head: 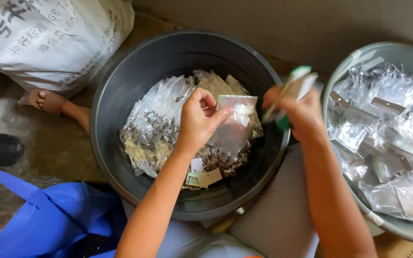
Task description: Stapling paper labels onto small plastic bags containing small metal components.
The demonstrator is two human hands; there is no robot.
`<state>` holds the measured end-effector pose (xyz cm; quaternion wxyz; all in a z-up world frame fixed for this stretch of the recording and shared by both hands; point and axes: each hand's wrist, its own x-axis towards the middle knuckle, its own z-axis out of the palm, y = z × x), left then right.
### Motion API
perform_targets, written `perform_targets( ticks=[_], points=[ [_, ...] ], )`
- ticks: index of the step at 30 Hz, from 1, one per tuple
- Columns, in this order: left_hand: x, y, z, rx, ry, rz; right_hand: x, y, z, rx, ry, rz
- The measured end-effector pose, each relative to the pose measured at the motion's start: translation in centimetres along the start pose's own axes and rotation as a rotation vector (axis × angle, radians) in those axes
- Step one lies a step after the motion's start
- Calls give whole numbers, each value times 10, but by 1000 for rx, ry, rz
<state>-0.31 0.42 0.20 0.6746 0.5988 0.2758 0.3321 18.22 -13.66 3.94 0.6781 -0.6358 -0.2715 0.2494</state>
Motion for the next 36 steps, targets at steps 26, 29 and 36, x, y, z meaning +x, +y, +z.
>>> perform_targets(
  ticks=[26, 29, 36],
  points=[
    [12, -32, 15, 1187, -158, 230, -33, 39, 10, -718, 15, -376],
    [11, 16, 4, 524, -302, -7, -29, 38, 6, -615, -35, -262],
    [-7, 56, 13, -65, -400, 394, -22, 35, -11, 246, -218, 524]
  ],
)
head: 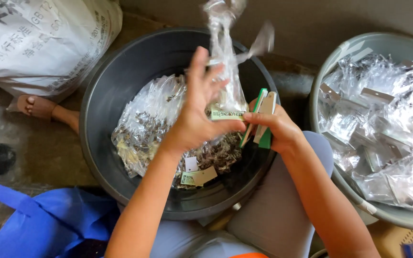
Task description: Stapling paper labels onto small plastic bags containing small metal components.
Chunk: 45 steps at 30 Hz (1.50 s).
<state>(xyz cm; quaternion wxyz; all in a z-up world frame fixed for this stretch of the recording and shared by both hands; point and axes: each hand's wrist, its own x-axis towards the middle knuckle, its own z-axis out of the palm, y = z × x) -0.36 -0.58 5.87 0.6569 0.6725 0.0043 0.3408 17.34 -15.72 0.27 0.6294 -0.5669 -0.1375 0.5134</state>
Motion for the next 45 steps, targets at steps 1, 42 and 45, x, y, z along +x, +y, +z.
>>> perform_targets(
  ticks=[1, 42, 45],
  points=[
    [-1, -8, 3, -4, -3, 2, -2, -2, 3, -1, 5, -2],
    [-154, -146, -81, 1090, -349, -851, 16, 62, -317, -1717, 588, -683],
    [-163, -147, -94, 947, -315, -713, 4, 107, -359, -1768, 571, -429]
  ],
)
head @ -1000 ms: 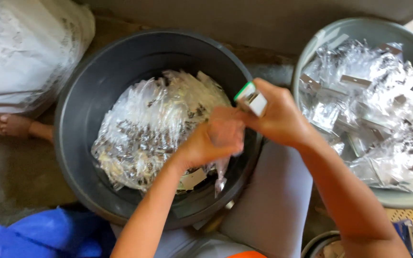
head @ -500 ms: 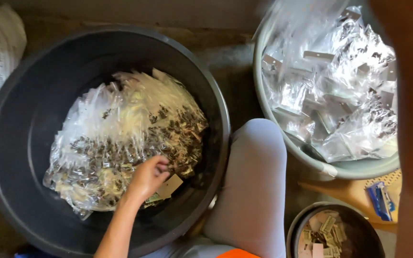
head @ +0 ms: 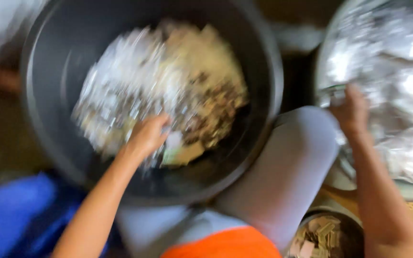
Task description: Stapling paper labels onto small plastic bags containing small metal components.
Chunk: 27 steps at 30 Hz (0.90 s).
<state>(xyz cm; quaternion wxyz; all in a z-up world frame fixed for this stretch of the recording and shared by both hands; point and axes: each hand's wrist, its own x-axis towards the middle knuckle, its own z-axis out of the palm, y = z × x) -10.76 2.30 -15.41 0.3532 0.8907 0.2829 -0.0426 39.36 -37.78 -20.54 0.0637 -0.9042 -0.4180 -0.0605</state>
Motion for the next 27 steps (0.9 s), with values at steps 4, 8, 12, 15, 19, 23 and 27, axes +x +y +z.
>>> perform_targets(
  ticks=[4, 8, 12, 15, 19, 23, 27],
  points=[
    [2, 11, 0, 26, -68, -97, 2, -40, -80, 296, -62, -5],
    [2, 41, -4, 200, -264, -113, 15, -32, -96, 101, -155, 154],
    [7, 25, 22, 206, -214, -77, 31, -68, -126, 559, -54, 109],
    [14, 65, -40, 22, -394, -321, 42, -196, -214, 622, -97, 240],
    [30, 73, -75, -174, -78, -170, 66, -241, -203, 674, -39, -59],
    [41, 151, -117, -479, 597, 340, 82, -344, -219, 1821, -483, 10],
    [64, 205, -133, -445, 771, 574, 99, -387, -233, 1396, -107, -84]
  ],
)
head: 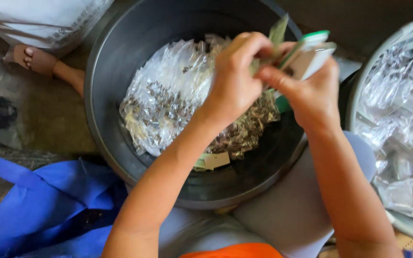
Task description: Stapling paper labels onto small plastic bags containing small metal components.
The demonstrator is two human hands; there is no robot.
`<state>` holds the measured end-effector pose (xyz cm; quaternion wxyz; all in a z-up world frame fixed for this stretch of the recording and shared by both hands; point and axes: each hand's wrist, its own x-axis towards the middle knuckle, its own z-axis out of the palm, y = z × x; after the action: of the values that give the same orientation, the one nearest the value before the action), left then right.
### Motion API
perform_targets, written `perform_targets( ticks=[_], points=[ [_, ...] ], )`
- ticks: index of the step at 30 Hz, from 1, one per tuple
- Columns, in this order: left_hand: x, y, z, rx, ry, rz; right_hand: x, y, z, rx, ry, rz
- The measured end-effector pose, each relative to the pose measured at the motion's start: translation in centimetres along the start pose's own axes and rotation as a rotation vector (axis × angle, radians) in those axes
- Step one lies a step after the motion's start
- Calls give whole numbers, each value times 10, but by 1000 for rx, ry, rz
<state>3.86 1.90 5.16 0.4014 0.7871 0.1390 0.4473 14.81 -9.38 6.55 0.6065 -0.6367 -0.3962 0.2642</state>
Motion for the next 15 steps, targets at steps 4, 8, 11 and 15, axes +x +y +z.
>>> perform_targets(
  ticks=[4, 8, 11, 15],
  points=[
    [27, -5, 4, -215, -140, -2, 11, 18, -27, -64, 250, -53],
    [58, -69, 12, -325, -153, -92, 16, 32, -68, -198, 367, -177],
    [51, -168, 28, -273, 27, -284, 13, 23, -85, -180, 424, -126],
    [-5, -289, 67, 133, 74, -884, 8, 14, -91, -22, 475, 38]
  ],
)
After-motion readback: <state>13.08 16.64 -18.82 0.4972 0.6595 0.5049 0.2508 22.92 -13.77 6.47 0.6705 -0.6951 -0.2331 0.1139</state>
